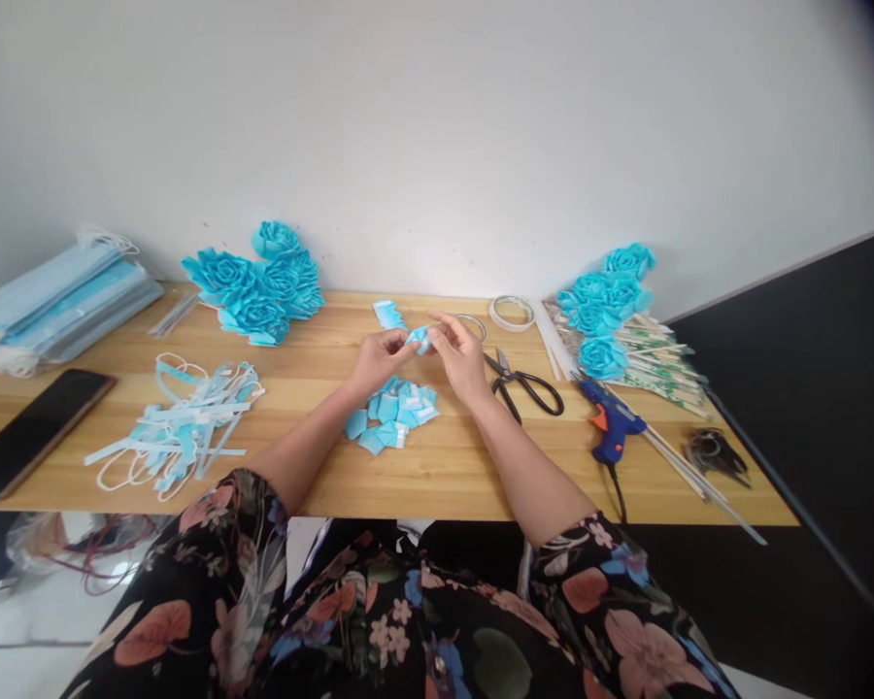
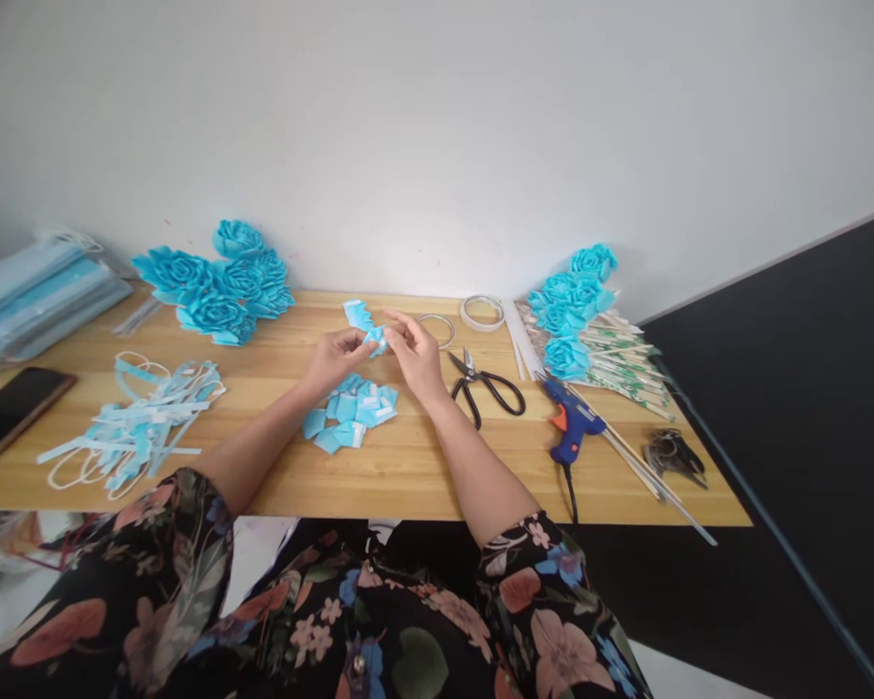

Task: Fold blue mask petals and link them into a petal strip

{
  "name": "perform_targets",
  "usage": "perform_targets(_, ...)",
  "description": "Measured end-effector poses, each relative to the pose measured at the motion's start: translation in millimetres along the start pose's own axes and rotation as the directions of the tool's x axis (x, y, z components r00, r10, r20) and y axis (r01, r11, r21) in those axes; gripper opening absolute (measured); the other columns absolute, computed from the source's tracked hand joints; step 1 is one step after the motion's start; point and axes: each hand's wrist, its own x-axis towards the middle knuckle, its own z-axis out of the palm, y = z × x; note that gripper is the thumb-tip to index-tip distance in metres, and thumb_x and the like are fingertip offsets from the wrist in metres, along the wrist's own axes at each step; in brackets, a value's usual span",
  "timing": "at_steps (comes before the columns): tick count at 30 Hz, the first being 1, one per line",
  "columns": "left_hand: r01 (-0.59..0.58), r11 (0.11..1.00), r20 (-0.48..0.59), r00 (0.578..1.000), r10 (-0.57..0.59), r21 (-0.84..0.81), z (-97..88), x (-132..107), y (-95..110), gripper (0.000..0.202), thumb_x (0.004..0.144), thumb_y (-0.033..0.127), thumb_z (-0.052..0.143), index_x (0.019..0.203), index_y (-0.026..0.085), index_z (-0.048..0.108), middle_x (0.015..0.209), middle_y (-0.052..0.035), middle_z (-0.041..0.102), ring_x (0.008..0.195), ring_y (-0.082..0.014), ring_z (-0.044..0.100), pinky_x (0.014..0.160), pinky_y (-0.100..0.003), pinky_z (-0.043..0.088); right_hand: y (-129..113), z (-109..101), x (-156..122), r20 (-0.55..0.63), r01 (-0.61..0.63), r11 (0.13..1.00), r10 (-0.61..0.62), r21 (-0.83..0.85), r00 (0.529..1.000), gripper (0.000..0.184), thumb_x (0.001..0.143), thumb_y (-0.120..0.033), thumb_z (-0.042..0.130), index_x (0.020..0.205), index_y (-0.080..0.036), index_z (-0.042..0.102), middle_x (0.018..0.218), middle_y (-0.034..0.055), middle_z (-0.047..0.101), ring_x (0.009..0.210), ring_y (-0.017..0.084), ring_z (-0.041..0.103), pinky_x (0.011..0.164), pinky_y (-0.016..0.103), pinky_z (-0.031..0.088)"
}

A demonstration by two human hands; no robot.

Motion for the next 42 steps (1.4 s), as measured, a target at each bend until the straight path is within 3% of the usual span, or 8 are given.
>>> perform_targets(4,-0.027,0.996,0.044,0.999,0.023,0.084,1.0,0,1,0.04,0.079,0.051,0.064,0.062,0.016,0.056,0.056,0.0044,0.043,0.055,-0.0088,0.036,0.055,-0.025,0.028,2,1,1,0.031,-0.013,1.0,0.013,0.0,0.999,0.046,0.08,-0.044,0.068,0.12,-0.023,0.062,0.089,0.0004,0.066,0.08,0.017,0.062,0.075,0.032,0.054)
perform_targets(8,-0.049,0.988,0.067,0.997,0.04,0.147,1.3,-1,0,0.041,0.08,0.05,0.063,0.059,0.017,0.051,0.055,0.0044,0.042,0.054,-0.0091,0.036,0.054,-0.025,0.027,3,1,0,-0.009,-0.002,0.999,0.002,-0.037,1.0,0.041,0.081,-0.043,0.067,0.117,-0.023,0.064,0.083,-0.0001,0.063,0.074,0.016,0.059,0.071,0.031,0.052)
perform_targets(12,-0.054,0.987,0.076,0.996,0.043,0.151,0.7,-2,0,0.035,0.08,0.046,0.063,0.062,0.017,0.056,0.056,0.0039,0.045,0.055,-0.0099,0.039,0.054,-0.024,0.029,2,0,-1,-0.058,0.013,1.0,-0.015,-0.02,0.998,0.038,0.087,-0.047,0.062,0.114,-0.022,0.067,0.08,0.0005,0.063,0.074,0.016,0.058,0.071,0.03,0.052)
perform_targets(18,-0.012,0.997,-0.055,0.998,0.017,0.082,-2.6,0,-4,0.032,0.08,0.046,0.064,0.065,0.018,0.059,0.056,0.0037,0.047,0.054,-0.0101,0.039,0.053,-0.024,0.03,4,0,-1,-0.005,-0.036,0.999,0.036,0.033,0.999,0.047,0.087,-0.059,0.058,0.12,-0.025,0.063,0.089,0.0021,0.064,0.081,0.016,0.061,0.071,0.03,0.056)
perform_targets(26,-0.024,0.999,-0.089,0.996,0.028,0.043,-4.3,1,0,0.033,0.083,0.047,0.063,0.068,0.018,0.058,0.06,0.0029,0.05,0.057,-0.0102,0.043,0.058,-0.025,0.035,11,4,2,0.065,-0.026,0.998,0.023,0.051,0.998,0.045,0.081,-0.041,0.065,0.121,-0.022,0.062,0.085,-0.0004,0.063,0.078,0.014,0.06,0.071,0.026,0.053)
perform_targets(33,-0.005,0.999,-0.128,0.992,0.001,-0.032,-3.3,1,4,0.036,0.079,0.053,0.067,0.086,0.018,0.066,0.069,0.0013,0.059,0.063,-0.0115,0.05,0.063,-0.025,0.042,9,5,1,0.066,-0.01,1.0,0.01,0.006,0.998,0.038,0.082,-0.036,0.065,0.118,-0.023,0.065,0.084,-0.0012,0.064,0.075,0.013,0.059,0.071,0.025,0.051)
perform_targets(42,-0.035,0.998,-0.096,0.995,0.04,0.046,-4.4,2,-2,0.029,0.079,0.044,0.068,0.071,0.018,0.063,0.063,0.0016,0.058,0.059,-0.0111,0.049,0.059,-0.024,0.039,8,4,-1,0.072,0.001,0.999,0.002,-0.047,0.997,0.035,0.085,-0.031,0.063,0.119,-0.024,0.065,0.088,-0.0008,0.068,0.079,0.013,0.061,0.073,0.024,0.05)
